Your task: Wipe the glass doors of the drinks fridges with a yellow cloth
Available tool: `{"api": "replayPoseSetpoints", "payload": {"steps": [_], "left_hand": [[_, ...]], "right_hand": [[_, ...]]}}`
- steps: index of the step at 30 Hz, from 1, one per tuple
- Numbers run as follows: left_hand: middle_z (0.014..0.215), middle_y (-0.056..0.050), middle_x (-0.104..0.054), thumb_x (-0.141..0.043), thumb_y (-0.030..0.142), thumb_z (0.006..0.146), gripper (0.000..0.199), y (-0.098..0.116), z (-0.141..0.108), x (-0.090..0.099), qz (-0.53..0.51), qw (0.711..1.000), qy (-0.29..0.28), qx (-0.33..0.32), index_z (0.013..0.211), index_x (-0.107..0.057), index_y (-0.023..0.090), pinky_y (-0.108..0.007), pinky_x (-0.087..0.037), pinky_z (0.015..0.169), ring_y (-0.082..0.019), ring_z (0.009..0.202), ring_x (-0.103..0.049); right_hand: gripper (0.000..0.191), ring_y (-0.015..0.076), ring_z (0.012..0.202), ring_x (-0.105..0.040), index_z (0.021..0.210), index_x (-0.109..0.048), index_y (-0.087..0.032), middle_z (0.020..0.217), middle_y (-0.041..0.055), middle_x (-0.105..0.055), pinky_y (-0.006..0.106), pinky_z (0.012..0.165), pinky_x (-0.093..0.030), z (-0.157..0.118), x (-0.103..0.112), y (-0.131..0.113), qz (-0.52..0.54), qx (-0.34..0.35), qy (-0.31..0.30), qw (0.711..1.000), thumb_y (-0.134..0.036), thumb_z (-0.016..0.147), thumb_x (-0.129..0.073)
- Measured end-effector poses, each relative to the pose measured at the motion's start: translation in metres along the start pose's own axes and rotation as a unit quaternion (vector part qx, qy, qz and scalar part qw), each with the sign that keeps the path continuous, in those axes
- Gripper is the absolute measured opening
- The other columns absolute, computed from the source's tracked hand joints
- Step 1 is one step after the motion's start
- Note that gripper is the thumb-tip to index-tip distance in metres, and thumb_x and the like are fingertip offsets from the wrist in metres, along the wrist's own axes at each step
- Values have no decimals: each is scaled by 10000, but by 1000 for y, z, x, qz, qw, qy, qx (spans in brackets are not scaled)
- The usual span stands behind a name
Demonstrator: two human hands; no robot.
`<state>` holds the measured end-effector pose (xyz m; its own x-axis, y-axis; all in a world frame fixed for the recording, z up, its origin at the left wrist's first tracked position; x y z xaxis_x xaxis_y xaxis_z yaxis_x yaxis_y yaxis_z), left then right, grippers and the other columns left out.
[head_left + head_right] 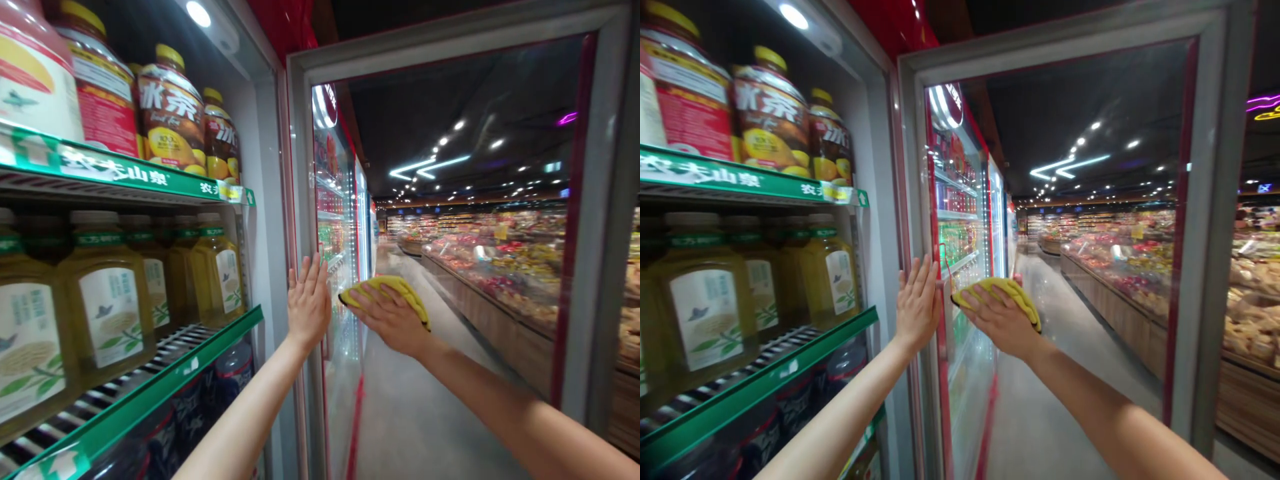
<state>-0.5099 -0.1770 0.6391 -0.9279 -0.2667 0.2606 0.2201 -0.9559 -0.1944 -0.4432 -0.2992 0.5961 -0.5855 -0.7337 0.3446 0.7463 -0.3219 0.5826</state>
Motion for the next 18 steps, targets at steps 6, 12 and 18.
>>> {"api": "replayPoseSetpoints", "payload": {"steps": [6, 12, 18], "left_hand": [[1642, -100, -381, -456, 121, 994, 739, 34, -6, -11, -10, 999, -9, -29, 1650, -131, 217, -499, -127, 1313, -219, 1583, -180], [1670, -80, -323, -438, 127, 997, 782, 58, -3, -23, -18, 999, -31, -27, 1653, -32, 245, -512, -153, 1311, -224, 1587, -171], [1679, -87, -292, -414, 112, 994, 789, 79, 4, -39, -45, 998, -29, -16, 1652, -3, 255, -517, -151, 1310, -227, 1584, -182]], "right_hand": [[499, 218, 1456, -456, 1447, -566, -357, 1555, -41, -532, 422, 1254, -225, -15, 17, 49, -26, -39, 18, 999, -145, 997, -529], [480, 262, 1441, -472, 1396, -620, -370, 1484, -3, -610, 467, 1235, -244, -57, 29, 71, -99, -202, 93, 970, -182, 955, -634], [513, 225, 1430, -479, 1433, -573, -428, 1492, -46, -600, 449, 1247, -233, -48, 19, 69, -73, -175, 67, 980, -189, 979, -583]]}}
Point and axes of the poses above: each hand's wrist, its own z-axis towards the middle knuckle, its own x-axis out of the back of the hand, y = z × x, the point moved 10 cm from there along z, towards the middle knuckle
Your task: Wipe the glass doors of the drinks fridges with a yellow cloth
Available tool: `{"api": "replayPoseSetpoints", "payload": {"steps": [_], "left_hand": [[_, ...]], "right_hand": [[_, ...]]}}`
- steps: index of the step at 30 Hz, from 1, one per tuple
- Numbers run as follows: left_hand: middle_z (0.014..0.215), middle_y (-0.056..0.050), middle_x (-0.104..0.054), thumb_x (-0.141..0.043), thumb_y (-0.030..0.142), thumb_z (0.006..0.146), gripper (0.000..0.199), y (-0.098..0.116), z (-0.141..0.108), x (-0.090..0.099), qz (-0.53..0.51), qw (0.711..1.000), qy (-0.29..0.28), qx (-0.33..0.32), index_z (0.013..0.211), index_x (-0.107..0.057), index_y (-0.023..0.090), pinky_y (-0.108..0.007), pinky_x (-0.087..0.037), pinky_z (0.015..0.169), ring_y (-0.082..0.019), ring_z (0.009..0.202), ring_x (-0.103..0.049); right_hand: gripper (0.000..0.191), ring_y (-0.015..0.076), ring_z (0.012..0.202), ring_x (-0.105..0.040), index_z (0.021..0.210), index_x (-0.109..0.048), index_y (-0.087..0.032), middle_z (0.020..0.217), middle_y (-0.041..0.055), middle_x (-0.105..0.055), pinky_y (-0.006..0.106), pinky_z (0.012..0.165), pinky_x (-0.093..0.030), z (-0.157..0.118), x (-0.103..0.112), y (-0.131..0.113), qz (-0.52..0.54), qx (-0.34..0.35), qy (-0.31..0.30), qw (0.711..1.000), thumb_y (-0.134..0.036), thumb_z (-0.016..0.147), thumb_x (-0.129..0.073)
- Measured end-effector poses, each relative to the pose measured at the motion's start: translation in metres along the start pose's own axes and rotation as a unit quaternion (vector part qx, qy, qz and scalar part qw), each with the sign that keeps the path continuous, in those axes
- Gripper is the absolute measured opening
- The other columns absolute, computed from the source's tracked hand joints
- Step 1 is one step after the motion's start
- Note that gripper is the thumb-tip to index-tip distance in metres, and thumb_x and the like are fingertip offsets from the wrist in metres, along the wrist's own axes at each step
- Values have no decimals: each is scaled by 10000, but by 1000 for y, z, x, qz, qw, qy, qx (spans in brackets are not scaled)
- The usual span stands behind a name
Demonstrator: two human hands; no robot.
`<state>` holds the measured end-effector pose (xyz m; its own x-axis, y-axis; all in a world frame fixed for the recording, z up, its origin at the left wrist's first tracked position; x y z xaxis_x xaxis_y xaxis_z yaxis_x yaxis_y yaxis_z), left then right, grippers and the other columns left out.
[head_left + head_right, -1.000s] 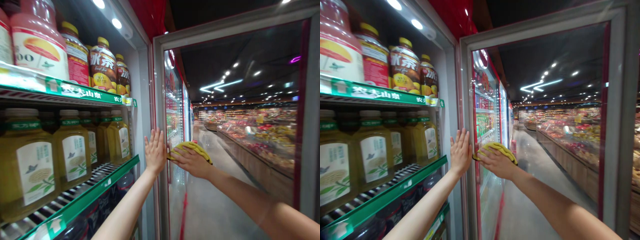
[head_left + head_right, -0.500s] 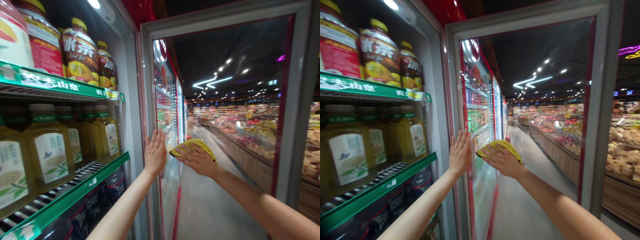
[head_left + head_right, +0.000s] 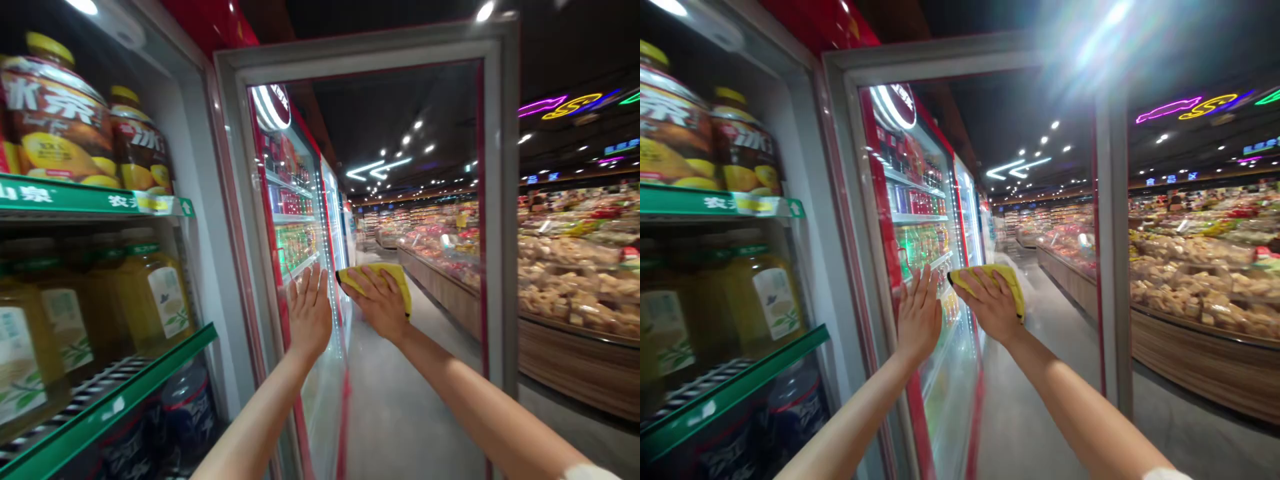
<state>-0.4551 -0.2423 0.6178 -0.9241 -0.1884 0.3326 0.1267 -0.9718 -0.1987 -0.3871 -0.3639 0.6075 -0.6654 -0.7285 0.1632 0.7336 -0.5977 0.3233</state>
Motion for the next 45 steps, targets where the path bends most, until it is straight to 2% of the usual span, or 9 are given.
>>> {"api": "replayPoseSetpoints", "payload": {"steps": [4, 8, 12, 16, 19, 25, 29, 37, 45], "left_hand": [[1677, -87, -304, -428, 114, 988, 792, 20, 10, -6, 0, 1000, 12, -20, 1655, -21, 244, -502, -118, 1317, -224, 1588, -162], [1675, -89, -302, -450, 142, 989, 811, 33, 12, -8, 0, 999, 4, -37, 1653, 7, 229, -488, -140, 1318, -229, 1584, -182], [1677, -83, -298, -418, 139, 998, 781, 45, 18, -14, -7, 999, -5, -53, 1654, -5, 234, -498, -157, 1315, -232, 1578, -209], [1682, -92, -282, -391, 144, 1008, 758, 58, 25, -22, -13, 998, -5, -59, 1654, -2, 226, -509, -144, 1315, -239, 1580, -196], [1682, -86, -277, -396, 148, 1008, 757, 66, 24, -26, -17, 998, -8, -61, 1654, -10, 227, -502, -123, 1320, -230, 1582, -185], [1668, -98, -328, -425, 167, 1015, 726, 74, 20, -29, -30, 997, 14, -75, 1654, -84, 210, -487, -98, 1322, -228, 1579, -200], [1674, -119, -308, -434, 187, 1020, 716, 81, 24, -36, -43, 997, 27, -62, 1653, -100, 191, -491, -88, 1320, -240, 1581, -202], [1679, -93, -297, -438, 187, 1021, 701, 97, 21, -39, -62, 994, 26, -86, 1652, -135, 214, -454, -61, 1324, -224, 1584, -182], [1675, -99, -298, -449, 182, 1021, 713, 126, 28, -57, -70, 993, 3, -92, 1651, -115, 204, -476, -83, 1320, -238, 1581, -190]], "right_hand": [[503, 279, 1462, -444, 1454, -570, -378, 1536, 26, -557, 510, 1211, -299, 7, 19, 69, -32, -127, 45, 990, -182, 993, -535], [539, 331, 1507, -369, 1516, -509, -292, 1549, 124, -529, 593, 1186, -316, -50, 30, 75, -58, -214, 82, 972, -171, 991, -498], [596, 304, 1489, -402, 1513, -499, -368, 1525, 60, -567, 569, 1218, -286, -49, 10, 47, -24, -143, 31, 989, -153, 959, -548], [577, 295, 1501, -386, 1527, -474, -384, 1574, 41, -512, 563, 1228, -274, -20, 16, 88, -18, -163, 41, 986, -182, 988, -505], [567, 320, 1533, -322, 1578, -396, -342, 1623, 81, -436, 610, 1218, -268, -39, 29, 114, -31, -226, 82, 970, -267, 1022, -474], [526, 284, 1511, -364, 1512, -487, -360, 1545, 51, -541, 552, 1251, -239, -43, 16, 83, -23, -121, 20, 992, -269, 998, -549], [476, 271, 1486, -404, 1465, -540, -381, 1545, 33, -543, 538, 1249, -245, -14, 19, 119, -36, -142, 13, 989, -234, 1014, -503], [564, 368, 1519, -320, 1550, -433, -249, 1578, 174, -459, 627, 1195, -295, -96, 30, 148, -65, -245, 42, 966, -404, 1015, -521], [473, 315, 1540, -294, 1489, -530, -297, 1608, 87, -442, 576, 1236, -268, -76, 26, 189, -56, -222, 24, 973, -235, 1023, -480]]}}
Point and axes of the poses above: each hand's wrist, its own z-axis towards the middle knuckle, its own x-axis out of the back of the hand, y = z × x, the point moved 10 cm from there along z, towards the middle knuckle
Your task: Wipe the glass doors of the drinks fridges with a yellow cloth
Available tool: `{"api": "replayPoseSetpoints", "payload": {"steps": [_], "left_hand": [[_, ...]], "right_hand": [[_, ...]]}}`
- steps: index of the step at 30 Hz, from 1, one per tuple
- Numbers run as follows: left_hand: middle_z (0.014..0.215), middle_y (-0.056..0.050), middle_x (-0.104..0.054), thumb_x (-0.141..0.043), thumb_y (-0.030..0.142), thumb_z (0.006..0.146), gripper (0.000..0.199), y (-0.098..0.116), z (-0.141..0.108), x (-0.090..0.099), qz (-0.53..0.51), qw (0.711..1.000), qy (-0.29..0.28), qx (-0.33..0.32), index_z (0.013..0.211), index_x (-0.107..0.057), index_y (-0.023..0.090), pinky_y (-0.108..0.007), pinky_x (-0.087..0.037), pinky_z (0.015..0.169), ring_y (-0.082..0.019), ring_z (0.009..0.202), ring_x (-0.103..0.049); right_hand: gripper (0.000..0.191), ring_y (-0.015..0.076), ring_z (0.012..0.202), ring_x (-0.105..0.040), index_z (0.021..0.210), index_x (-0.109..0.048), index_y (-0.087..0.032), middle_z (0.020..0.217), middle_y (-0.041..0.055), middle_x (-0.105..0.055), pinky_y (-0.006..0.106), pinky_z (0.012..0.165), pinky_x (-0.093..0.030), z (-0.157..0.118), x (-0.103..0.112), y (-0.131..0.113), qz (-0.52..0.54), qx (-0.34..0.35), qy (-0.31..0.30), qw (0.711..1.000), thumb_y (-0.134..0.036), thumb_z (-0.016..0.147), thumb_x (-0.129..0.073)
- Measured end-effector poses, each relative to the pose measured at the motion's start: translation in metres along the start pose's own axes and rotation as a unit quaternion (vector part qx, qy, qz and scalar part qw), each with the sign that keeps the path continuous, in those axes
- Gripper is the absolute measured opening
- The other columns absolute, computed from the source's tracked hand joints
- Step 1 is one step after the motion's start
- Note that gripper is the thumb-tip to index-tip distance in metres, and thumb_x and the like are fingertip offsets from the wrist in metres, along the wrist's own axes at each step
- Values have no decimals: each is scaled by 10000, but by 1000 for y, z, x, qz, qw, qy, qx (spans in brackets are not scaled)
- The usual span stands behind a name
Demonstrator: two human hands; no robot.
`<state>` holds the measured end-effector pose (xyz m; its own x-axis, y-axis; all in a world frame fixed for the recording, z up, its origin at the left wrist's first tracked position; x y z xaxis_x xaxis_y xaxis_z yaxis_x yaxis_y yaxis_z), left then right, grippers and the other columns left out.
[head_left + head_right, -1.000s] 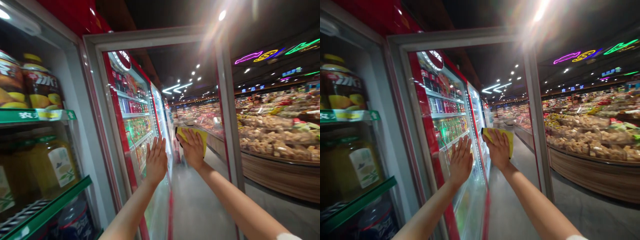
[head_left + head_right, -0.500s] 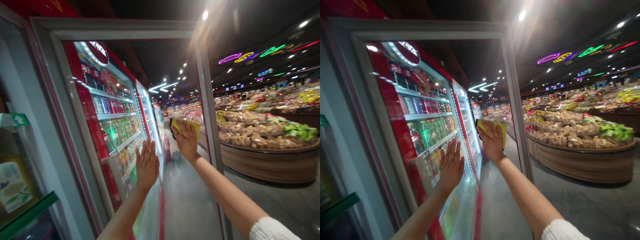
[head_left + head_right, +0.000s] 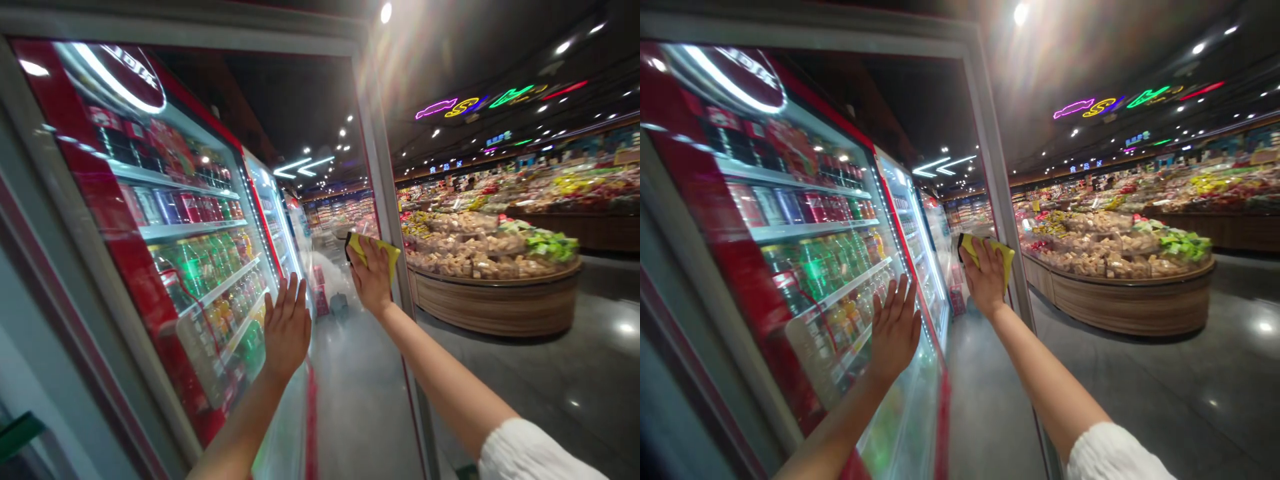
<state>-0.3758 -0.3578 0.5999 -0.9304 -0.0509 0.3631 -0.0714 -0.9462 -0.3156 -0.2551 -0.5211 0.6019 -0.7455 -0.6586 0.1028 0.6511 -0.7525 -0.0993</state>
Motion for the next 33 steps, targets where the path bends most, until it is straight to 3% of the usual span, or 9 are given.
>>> {"api": "replayPoseSetpoints", "payload": {"steps": [5, 7, 11, 15, 19, 27, 30, 33], "left_hand": [[1672, -99, -298, -440, 177, 1021, 724, 13, -4, -14, -4, 1000, -24, -3, 1652, -87, 209, -504, -100, 1315, -260, 1575, -211], [1667, -93, -310, -433, 172, 1021, 722, 18, -2, -17, -9, 1000, -24, -8, 1652, -86, 214, -497, -102, 1314, -254, 1571, -230], [1664, -94, -316, -441, 179, 1019, 711, 33, 10, -25, -19, 1000, -15, -11, 1649, -112, 202, -493, -106, 1312, -255, 1570, -240], [1647, -89, -356, -443, 176, 1012, 722, 53, 26, -37, -29, 999, -16, -24, 1649, -105, 203, -478, -108, 1312, -249, 1550, -300], [1638, -84, -376, -441, 156, 1003, 738, 68, 39, -40, -23, 999, 4, -37, 1650, -89, 197, -454, -87, 1316, -241, 1538, -332], [1633, -88, -389, -472, 162, 987, 765, 77, 49, -33, -23, 998, 36, -48, 1651, -92, 183, -447, -66, 1320, -236, 1554, -289], [1634, -82, -385, -470, 163, 990, 766, 77, 49, -33, -24, 998, 34, -43, 1651, -83, 194, -448, -79, 1320, -234, 1549, -300], [1631, -79, -387, -474, 170, 998, 767, 76, 49, -34, -22, 999, 29, -40, 1650, -73, 205, -454, -90, 1320, -237, 1542, -315]], "right_hand": [[534, 265, 1492, -399, 1459, -573, -329, 1523, 62, -555, 510, 1197, -392, -76, 15, 10, 30, 38, 1, 999, -100, 993, -449], [532, 240, 1445, -466, 1406, -625, -339, 1461, 50, -614, 461, 1167, -443, -88, 21, 10, 34, 68, -11, 997, -69, 977, -464], [496, 210, 1387, -533, 1343, -667, -379, 1435, 14, -639, 409, 1134, -484, -71, 32, 16, -4, 106, -34, 994, -84, 979, -502], [416, 229, 1381, -541, 1299, -698, -364, 1365, 33, -674, 427, 1149, -481, -56, 59, 43, -32, 64, 42, 997, -138, 989, -536], [403, 242, 1369, -550, 1263, -723, -327, 1322, 62, -683, 444, 1112, -523, -45, 68, 64, 15, 50, 70, 996, -137, 1002, -483], [520, 246, 1450, -463, 1374, -653, -336, 1456, 43, -605, 502, 1186, -434, 65, 79, 73, 141, 67, 118, 981, -78, 978, -433], [543, 239, 1440, -478, 1420, -610, -347, 1503, 38, -572, 505, 1193, -422, 50, 79, 76, 151, 52, 109, 981, -76, 986, -429], [568, 236, 1419, -506, 1463, -562, -369, 1517, 45, -563, 497, 1171, -448, -9, 80, 78, 142, 44, 93, 985, -73, 992, -449]]}}
Point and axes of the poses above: each hand's wrist, its own z-axis towards the middle knuckle, its own x-axis out of the back of the hand, y = z × x, the point moved 10 cm from there along z, towards the middle knuckle
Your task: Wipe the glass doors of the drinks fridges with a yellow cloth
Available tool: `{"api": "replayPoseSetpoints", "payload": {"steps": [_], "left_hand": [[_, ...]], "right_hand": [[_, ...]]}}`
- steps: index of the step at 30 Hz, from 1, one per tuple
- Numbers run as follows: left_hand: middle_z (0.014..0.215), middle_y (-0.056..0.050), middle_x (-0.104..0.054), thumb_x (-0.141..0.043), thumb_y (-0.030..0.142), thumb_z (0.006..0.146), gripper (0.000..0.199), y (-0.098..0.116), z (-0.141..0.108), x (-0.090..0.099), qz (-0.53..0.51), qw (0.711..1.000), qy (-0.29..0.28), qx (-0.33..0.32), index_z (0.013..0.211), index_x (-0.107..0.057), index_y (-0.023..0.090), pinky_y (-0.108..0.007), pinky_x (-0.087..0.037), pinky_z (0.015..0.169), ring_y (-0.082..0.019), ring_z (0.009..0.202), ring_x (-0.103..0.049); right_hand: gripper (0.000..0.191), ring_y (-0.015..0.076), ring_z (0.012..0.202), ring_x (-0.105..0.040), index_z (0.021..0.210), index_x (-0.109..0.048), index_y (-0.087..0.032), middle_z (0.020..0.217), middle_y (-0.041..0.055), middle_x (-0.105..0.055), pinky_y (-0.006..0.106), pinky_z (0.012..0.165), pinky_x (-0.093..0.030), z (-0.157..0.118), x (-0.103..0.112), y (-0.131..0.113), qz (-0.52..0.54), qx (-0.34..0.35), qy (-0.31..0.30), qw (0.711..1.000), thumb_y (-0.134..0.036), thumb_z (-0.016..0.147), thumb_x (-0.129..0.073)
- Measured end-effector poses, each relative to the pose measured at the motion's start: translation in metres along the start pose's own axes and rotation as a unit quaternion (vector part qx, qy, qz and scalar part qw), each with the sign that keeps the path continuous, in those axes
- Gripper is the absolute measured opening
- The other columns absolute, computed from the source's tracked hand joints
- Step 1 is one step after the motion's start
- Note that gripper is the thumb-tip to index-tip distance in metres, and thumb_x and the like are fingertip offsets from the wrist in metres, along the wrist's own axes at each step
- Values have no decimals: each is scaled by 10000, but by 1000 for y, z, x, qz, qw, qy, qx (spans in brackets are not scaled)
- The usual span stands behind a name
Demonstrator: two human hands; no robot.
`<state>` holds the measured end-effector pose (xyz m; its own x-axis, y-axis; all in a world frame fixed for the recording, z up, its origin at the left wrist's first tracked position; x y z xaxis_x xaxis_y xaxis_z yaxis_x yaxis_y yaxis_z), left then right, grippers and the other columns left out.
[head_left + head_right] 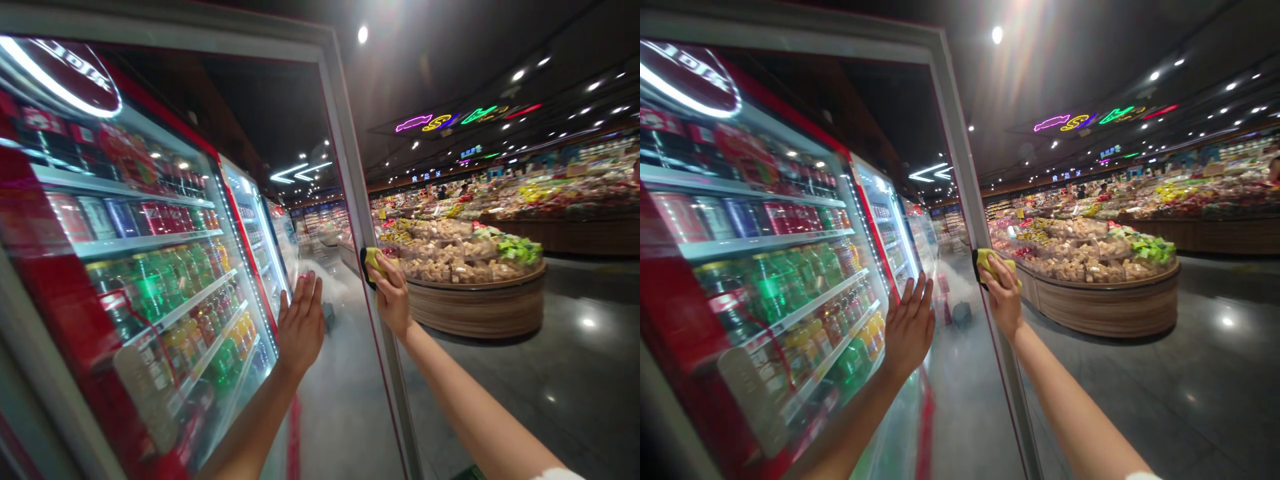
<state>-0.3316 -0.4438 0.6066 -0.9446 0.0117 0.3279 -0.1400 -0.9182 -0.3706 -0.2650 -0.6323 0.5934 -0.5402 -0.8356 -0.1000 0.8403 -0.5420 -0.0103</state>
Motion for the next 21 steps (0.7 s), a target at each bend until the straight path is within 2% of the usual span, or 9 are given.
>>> {"api": "replayPoseSetpoints", "payload": {"steps": [3, 5, 7, 12, 15, 18, 21], "left_hand": [[1635, -77, -380, -478, 170, 1000, 774, -1, 0, -2, 0, 1000, -5, 2, 1649, -59, 209, -458, -91, 1322, -237, 1542, -314], [1644, -73, -365, -482, 169, 996, 780, -2, 0, -3, -3, 1000, -13, 5, 1649, -58, 215, -457, -93, 1324, -235, 1546, -306], [1652, -71, -351, -488, 167, 990, 782, -3, 0, -4, -7, 1000, -22, 6, 1650, -70, 219, -455, -95, 1326, -231, 1551, -296], [1657, -76, -341, -459, 150, 986, 739, -2, 1, -3, -7, 999, -40, 0, 1649, -135, 204, -476, -133, 1321, -246, 1560, -273], [1663, -77, -327, -452, 150, 981, 729, -2, 1, -4, -23, 998, -57, 11, 1646, -160, 212, -513, -172, 1309, -263, 1564, -262], [1662, -84, -333, -449, 163, 986, 694, -3, -3, -4, -30, 997, -68, 32, 1637, -214, 199, -523, -163, 1309, -263, 1572, -239], [1661, -91, -336, -437, 169, 995, 660, -1, -12, -4, -27, 996, -72, 42, 1628, -253, 186, -518, -144, 1312, -256, 1576, -222]], "right_hand": [[602, 246, 1409, -517, 1483, -534, -381, 1515, 56, -563, 495, 1136, -484, -50, 8, -5, -10, 3, -25, 1000, -57, 979, -472], [594, 251, 1402, -524, 1477, -542, -375, 1506, 64, -568, 503, 1136, -483, -54, 7, -3, -13, 6, -37, 999, -63, 977, -471], [564, 253, 1405, -519, 1456, -571, -357, 1504, 69, -567, 503, 1147, -471, -31, 3, 1, -13, 14, -44, 999, -78, 979, -457], [523, 245, 1378, -534, 1369, -663, -300, 1479, 53, -591, 469, 1167, -440, 74, -17, 19, -25, 30, -68, 997, -79, 948, -445], [509, 246, 1364, -539, 1337, -690, -282, 1466, 50, -602, 468, 1169, -433, 103, -23, 28, -26, 27, -93, 995, -77, 929, -464], [532, 241, 1384, -511, 1329, -696, -284, 1472, 35, -598, 467, 1187, -414, 86, -20, 28, -27, 19, -123, 992, -56, 906, -469], [569, 227, 1375, -510, 1338, -689, -307, 1461, 18, -607, 447, 1187, -423, 38, -14, 24, -54, -7, -156, 986, -38, 895, -455]]}}
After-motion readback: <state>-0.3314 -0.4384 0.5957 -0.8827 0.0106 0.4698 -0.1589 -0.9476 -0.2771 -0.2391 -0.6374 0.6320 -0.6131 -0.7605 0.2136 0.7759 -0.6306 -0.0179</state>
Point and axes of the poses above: each hand's wrist, its own z-axis towards the middle knuckle, its own x-axis out of the back of the hand, y = z × x, the point moved 10 cm from there along z, towards the middle knuckle
